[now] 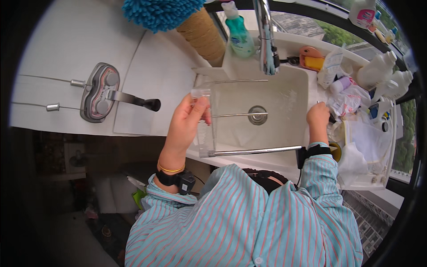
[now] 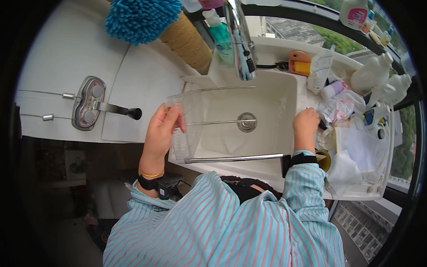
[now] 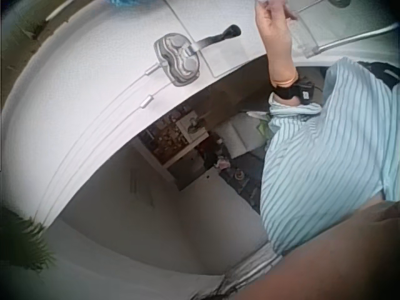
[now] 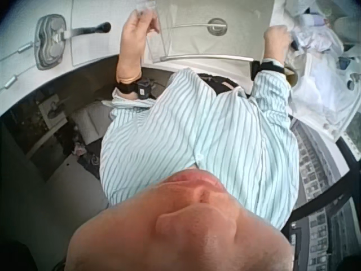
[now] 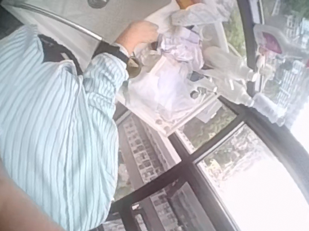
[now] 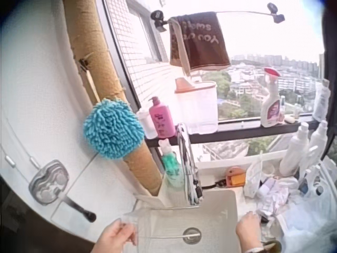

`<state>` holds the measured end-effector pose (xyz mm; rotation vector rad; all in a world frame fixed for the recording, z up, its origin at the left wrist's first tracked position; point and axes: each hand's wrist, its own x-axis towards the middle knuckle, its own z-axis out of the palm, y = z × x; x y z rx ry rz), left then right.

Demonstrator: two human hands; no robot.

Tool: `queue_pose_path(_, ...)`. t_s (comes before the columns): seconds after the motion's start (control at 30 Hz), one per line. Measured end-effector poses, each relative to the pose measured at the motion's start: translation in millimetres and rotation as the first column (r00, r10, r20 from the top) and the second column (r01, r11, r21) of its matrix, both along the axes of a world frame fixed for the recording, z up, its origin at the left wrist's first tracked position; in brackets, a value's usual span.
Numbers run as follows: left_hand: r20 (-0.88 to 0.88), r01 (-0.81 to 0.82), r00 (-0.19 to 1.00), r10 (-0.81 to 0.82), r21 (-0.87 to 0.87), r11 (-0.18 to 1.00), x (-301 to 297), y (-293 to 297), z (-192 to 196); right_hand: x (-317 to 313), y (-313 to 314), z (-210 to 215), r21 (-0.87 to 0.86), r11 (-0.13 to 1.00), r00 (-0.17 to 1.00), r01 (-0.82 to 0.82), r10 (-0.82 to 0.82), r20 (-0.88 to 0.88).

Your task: The person assembles a clear plastic shelf unit by inserting metal rods into plastic brackets and connecting them to form a frame. They repeatedly insert, remove, and reinsert the rods to fit the components together.

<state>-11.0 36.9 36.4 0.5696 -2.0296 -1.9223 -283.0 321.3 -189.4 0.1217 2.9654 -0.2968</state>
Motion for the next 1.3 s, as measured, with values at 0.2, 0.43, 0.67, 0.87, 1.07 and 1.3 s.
queue_pose_path(0.2, -0.016, 0.008, 1.000, -0.007, 0.049, 0.999, -0.3, 2.0, 9.3, -7.2, 4.7, 14.1, -0.069, 0.987, 0.989, -0.147, 0.149, 0.018)
queue_pose_path(0.43, -0.072, -0.040, 0.996, 0.050, 0.133, 0.990, -3.0, 1.6, 8.9, 52.7, -26.6, 154.4, -0.579, 0.354, 0.615, -0.734, 0.709, -0.346)
queue_pose_path(0.67, -0.001, 0.012, 1.000, -0.012, 0.035, 0.999, -5.2, 23.1, 15.2, 113.6, -85.0, 219.3, -0.544, 0.061, 0.441, -0.837, 0.663, -0.604)
queue_pose_path(0.87, -0.044, 0.069, 0.997, -0.067, 0.061, 0.996, 0.2, 26.1, 21.5, 114.0, -88.1, 224.1, -0.498, 0.008, 0.368, -0.867, 0.683, -0.631)
queue_pose_path(1.07, 0.032, 0.077, 0.997, -0.076, -0.014, 0.997, 1.8, 33.0, 23.8, 122.8, -77.3, 234.4, -0.314, 0.171, 0.321, -0.934, 0.786, -0.528)
queue_pose_path(1.3, 0.072, 0.134, 0.989, -0.126, -0.120, 0.984, 3.1, 44.5, 22.0, 96.7, -83.0, 239.4, -0.671, -0.026, 0.258, -0.741, 0.911, -0.321)
